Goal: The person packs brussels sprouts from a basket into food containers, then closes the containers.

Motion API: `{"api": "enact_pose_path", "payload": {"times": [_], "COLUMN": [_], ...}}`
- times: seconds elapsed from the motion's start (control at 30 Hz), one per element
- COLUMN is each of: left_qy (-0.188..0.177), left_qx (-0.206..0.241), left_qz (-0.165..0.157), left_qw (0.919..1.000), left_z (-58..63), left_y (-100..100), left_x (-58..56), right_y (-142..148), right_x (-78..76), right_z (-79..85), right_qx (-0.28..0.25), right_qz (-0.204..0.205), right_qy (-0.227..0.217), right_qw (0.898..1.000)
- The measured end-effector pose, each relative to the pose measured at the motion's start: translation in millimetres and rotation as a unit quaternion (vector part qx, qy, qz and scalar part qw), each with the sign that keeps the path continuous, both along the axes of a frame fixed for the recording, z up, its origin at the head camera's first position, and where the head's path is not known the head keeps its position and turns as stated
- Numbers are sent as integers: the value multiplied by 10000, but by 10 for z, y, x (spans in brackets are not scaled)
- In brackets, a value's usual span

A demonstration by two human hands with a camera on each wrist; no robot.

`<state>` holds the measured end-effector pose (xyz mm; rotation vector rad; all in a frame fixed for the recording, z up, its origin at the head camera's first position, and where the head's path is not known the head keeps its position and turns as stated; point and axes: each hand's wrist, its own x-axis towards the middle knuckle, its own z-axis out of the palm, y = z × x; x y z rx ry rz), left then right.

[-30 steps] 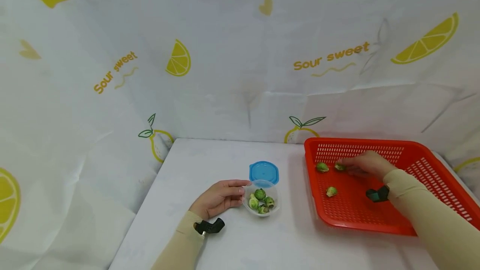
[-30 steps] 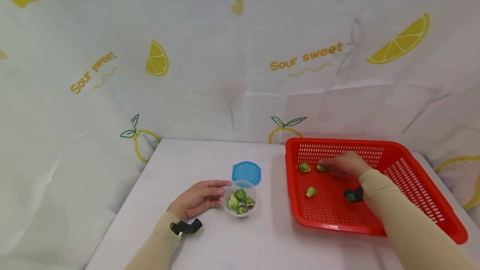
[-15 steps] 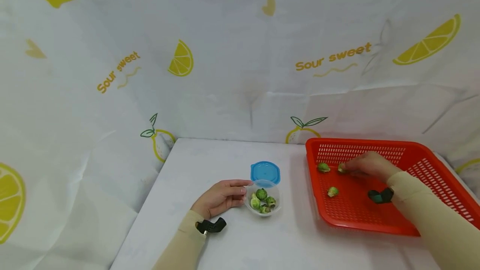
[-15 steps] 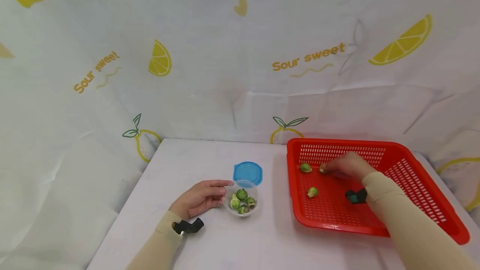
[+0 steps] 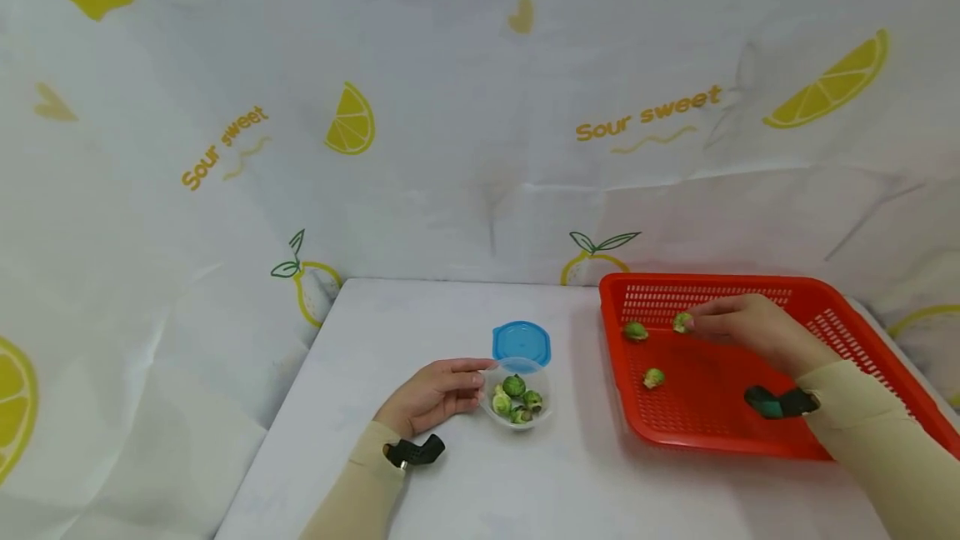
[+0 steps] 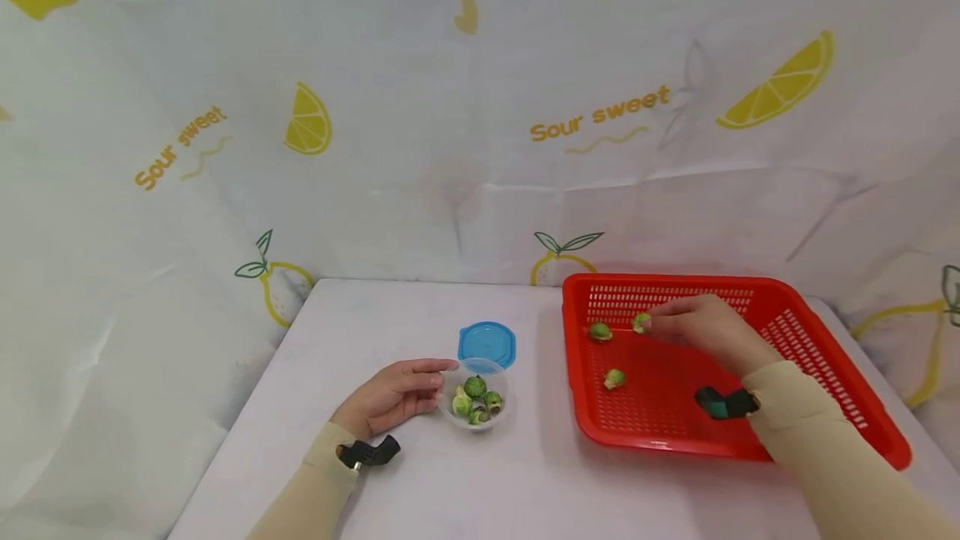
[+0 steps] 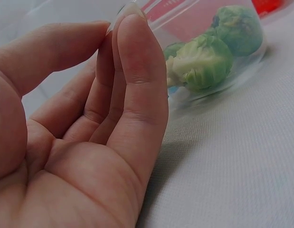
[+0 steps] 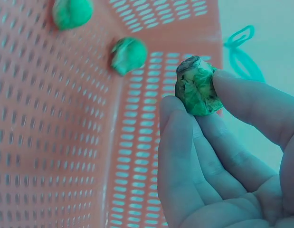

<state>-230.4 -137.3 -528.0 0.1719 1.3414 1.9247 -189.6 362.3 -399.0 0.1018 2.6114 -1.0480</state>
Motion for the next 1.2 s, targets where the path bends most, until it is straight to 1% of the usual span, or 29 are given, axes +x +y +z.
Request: {"api": "enact_pose_path", "payload": {"times": [0.1,0.23,0.37,0.6,0.77,0.87,1.03,1.1,1.2], "left_qy": [-6,14,8,-50,-36,-19,-28,-13,9], "left_qx": [0,-12,-20,-56,-68,-29,49,48,19], "left_qz": [8,11,32,86,88,53,55,35,26], "left_qw": [10000,10000,10000,9999,9999,10000,10000,10000,10000], "left_z": [-9,-9,-18,-40,-48,-46,-22,-7,3], "left_y": [-9,-2,-1,-4,-4,0,-3,-5,-8], "left_x": [-1,-7,-22,-29,-30,-37,-38,-32,-29], "right_y": [-61,-205,-427,-892,-1283,-1504,-1856,-1993,-2181], "right_x": [83,210,312,412,455,469,443,424,396], "right_z": [40,121,176,162,126,97,33,-19,-104], "right_qx": [3,-24,-244,-689,-945,-1086,-1405,-1509,-1530], "right_qz": [-64,-131,-260,-531,-746,-737,-621,-568,-444], "right_qy": [90,320,456,563,578,712,917,931,980], "right_qw": [9999,9994,9983,9946,9910,9888,9839,9825,9824]}}
